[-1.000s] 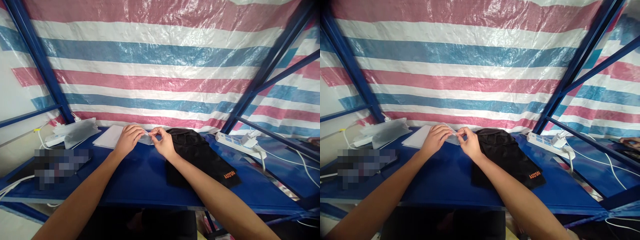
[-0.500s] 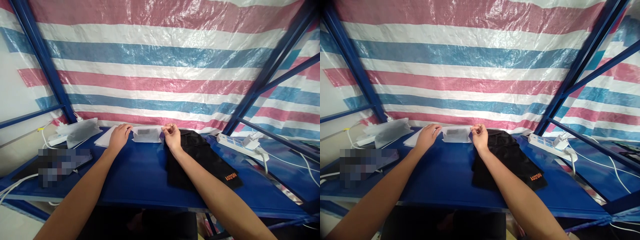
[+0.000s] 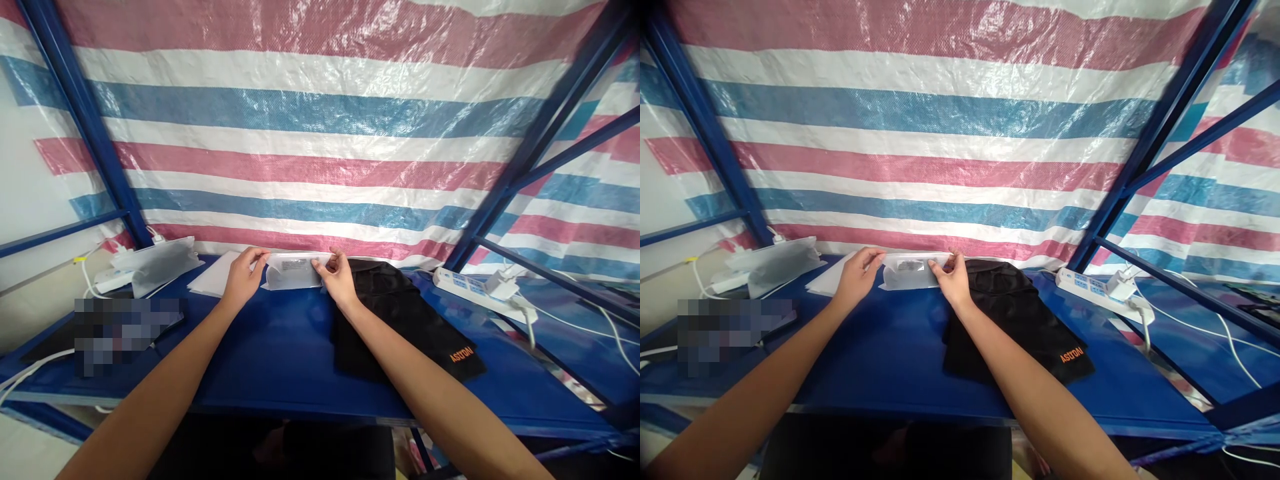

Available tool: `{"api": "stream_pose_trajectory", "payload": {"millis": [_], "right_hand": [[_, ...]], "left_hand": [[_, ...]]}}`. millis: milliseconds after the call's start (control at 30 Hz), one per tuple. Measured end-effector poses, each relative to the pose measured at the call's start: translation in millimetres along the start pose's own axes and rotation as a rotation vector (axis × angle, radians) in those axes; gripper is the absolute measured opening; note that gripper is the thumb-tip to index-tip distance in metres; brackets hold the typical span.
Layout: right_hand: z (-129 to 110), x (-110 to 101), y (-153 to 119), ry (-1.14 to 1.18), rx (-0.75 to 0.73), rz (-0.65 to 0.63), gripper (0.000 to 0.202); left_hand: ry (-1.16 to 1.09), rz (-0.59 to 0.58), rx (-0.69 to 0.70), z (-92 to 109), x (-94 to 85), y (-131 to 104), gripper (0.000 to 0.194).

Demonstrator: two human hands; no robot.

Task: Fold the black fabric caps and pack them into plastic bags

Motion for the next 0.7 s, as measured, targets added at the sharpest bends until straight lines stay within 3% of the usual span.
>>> {"api": "stream_pose_trajectory", "payload": {"millis": [133, 267, 333, 433, 500, 567, 700], "right_hand": [[4.6, 2.8, 0.4, 0.133, 0.091, -0.106, 0.054], [0.7, -5.8, 13.1, 0.125, 0.114, -0.066, 0.056], [-8.5, -8.9, 25.0, 0.105, 0.033, -0.002, 0.055], [-26.5, -0.6, 45.8, 0.121, -0.089, 0.077, 0.049], [-37.0, 18.6, 58.4, 0.152, -0.103, 0.072, 0.046], [-45.3, 49.2, 67.8, 0.165, -0.071, 0.027, 0.041], [-57.1, 135.4, 75.5, 0.118, -0.033, -0.120, 0.026]], "left_hand": [[-0.186, 0.013, -0.064, 3.3, 5.7, -3.0, 0.030], [-0.190, 0.073, -0.078, -7.5, -1.2, 1.3, 0.038], [-0.022, 0.057, -0.095, -21.5, -8.0, 4.8, 0.038], [0.412, -0.073, -0.157, -49.1, -15.4, 6.7, 0.029], [0.630, -0.173, -0.215, -66.8, -17.4, 4.6, 0.028], [0.711, -0.234, -0.259, -79.8, -17.9, 1.8, 0.025], [0.698, -0.279, -0.269, -89.1, -15.2, -0.1, 0.019]]}}
Point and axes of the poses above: each hand's wrist, its own y-axis towards the middle knuckle, its own x-axis out of the palm, z = x × y, the point moved 2 cm from there along y, towards the middle knuckle, and after that the axes turned 6 degrees about -z, right-handed, at the moved point
